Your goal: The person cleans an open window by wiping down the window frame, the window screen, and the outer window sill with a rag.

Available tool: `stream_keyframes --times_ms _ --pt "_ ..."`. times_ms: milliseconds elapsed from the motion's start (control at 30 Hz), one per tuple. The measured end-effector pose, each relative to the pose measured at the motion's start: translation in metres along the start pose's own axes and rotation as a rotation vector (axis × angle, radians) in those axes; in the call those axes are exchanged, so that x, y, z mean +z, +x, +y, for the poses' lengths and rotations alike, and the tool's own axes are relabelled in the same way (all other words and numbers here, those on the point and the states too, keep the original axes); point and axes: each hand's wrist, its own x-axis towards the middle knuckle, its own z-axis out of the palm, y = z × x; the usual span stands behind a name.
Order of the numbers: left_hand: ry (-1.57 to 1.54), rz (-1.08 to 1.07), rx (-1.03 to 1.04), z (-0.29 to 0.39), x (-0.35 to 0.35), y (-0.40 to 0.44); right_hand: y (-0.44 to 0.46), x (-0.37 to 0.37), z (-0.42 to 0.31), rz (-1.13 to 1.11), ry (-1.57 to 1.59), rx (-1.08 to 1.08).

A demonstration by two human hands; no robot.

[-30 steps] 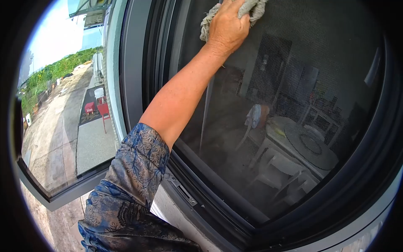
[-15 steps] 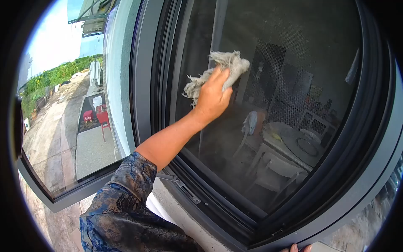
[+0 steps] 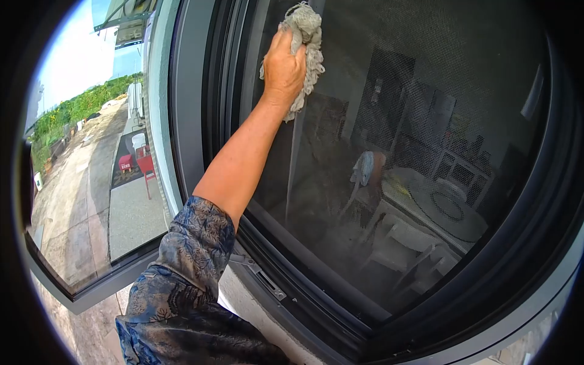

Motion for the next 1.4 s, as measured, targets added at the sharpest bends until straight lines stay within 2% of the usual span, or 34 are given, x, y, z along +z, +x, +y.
stream_keyframes --times_ms 67,133,167,200,233,267,300,333,533,600,667,733,800,867,933,1000,1067,1133,1200,1300,1400 --pt "0.151 0.079 -0.111 -0.039 0.004 0.041 -0.001 -0.001 -0.002 -0.001 0.039 0.018" --pt "0.377 0.193 -0.122 -0.086 0.012 0.070 0.006 -0.005 -0.005 0.005 0.072 0.028" --pt "0.376 0.192 -0.124 -0.096 0.018 0.072 0.020 -0.011 -0.015 -0.075 0.135 0.219" --pt "0.456 0.284 -0.040 -0.094 0.019 0.073 0.029 -0.015 -0.024 -0.154 0.196 0.415" --pt "0.536 0.374 0.045 -0.091 0.019 0.074 0.033 -0.018 -0.027 -0.156 0.195 0.420" --pt "0.533 0.371 0.049 -0.087 0.020 0.070 0.036 -0.021 -0.030 -0.176 0.250 0.513" --pt "0.298 0.169 -0.148 -0.057 0.008 0.059 0.038 -0.023 -0.031 -0.195 0.304 0.605" --pt "0.065 -0.037 -0.341 -0.032 -0.004 0.043 0.038 -0.024 -0.031 -0.198 0.305 0.609" --pt "-0.213 -0.342 -0.246 0.063 -0.075 -0.122 0.047 -0.026 -0.032 -0.254 0.310 0.597" --pt "-0.166 -0.404 -0.079 0.092 -0.104 -0.186 0.047 -0.027 -0.032 -0.254 0.308 0.598" --pt "-0.176 -0.642 0.094 0.099 -0.123 -0.212 0.046 -0.026 -0.033 -0.258 0.307 0.593" --pt "-0.155 -0.469 0.180 0.081 -0.116 -0.215 0.045 -0.025 -0.034 -0.238 0.313 0.611" --pt "-0.171 -0.296 -0.190 0.054 -0.090 -0.200 0.044 -0.022 -0.032 -0.218 0.338 0.586" --pt "-0.140 -0.275 -0.289 0.036 -0.072 -0.172 0.042 -0.019 -0.032 -0.201 0.354 0.568" --pt "-0.077 -0.184 -0.195 0.025 -0.063 -0.155 0.039 -0.018 -0.031 -0.167 0.358 0.566" --pt "0.064 -0.122 -0.213 0.004 -0.055 -0.117 0.039 -0.017 -0.030 -0.167 0.357 0.566" --pt "0.040 -0.070 -0.299 -0.027 -0.039 -0.076 0.039 -0.015 -0.032 -0.161 0.347 0.572" --pt "0.183 0.059 -0.030 -0.041 -0.023 -0.039 0.040 -0.012 -0.033 -0.108 0.374 0.564" --pt "0.627 0.111 0.373 -0.090 -0.005 0.015 0.042 -0.010 -0.035 -0.116 0.368 0.574" --pt "0.634 0.146 0.344 -0.132 0.014 0.043 0.043 -0.014 -0.033 -0.168 0.340 0.556" --pt "0.656 0.173 0.337 -0.124 0.004 0.034 0.040 -0.013 -0.030 -0.193 0.321 0.520"
